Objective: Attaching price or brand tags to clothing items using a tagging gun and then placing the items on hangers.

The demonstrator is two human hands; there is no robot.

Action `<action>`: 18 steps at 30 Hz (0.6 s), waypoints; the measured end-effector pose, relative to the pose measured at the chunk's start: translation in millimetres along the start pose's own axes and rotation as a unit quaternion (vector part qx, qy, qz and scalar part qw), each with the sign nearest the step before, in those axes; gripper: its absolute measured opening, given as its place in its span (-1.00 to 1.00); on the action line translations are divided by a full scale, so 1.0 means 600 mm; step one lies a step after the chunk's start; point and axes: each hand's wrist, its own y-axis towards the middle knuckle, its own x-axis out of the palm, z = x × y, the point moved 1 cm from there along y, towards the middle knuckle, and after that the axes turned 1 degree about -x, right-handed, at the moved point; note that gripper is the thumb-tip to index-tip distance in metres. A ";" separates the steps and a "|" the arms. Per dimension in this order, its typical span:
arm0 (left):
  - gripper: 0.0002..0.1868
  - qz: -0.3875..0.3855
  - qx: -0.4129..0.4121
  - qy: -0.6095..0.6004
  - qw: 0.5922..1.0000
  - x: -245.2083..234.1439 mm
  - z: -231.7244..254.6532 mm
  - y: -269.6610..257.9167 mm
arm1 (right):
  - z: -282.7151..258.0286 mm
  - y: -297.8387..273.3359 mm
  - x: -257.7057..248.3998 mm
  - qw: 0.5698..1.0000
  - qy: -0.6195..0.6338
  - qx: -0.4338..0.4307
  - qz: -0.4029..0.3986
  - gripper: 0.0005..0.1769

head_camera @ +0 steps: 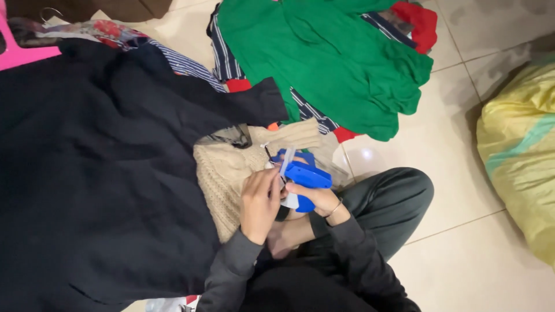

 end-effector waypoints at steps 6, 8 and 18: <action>-0.88 -0.068 0.037 0.017 0.997 0.045 0.002 -0.019 | 0.017 -0.001 -0.063 1.000 0.014 -0.017 0.022 -0.48; -0.86 -0.110 0.038 -0.013 0.993 0.054 0.001 -0.011 | -0.029 -0.023 -0.053 0.999 -0.006 -0.049 0.016 -0.66; -0.68 -0.228 -0.021 0.046 0.972 0.053 -0.047 0.068 | -0.191 0.046 -0.154 0.961 -0.157 -0.223 0.041 -0.77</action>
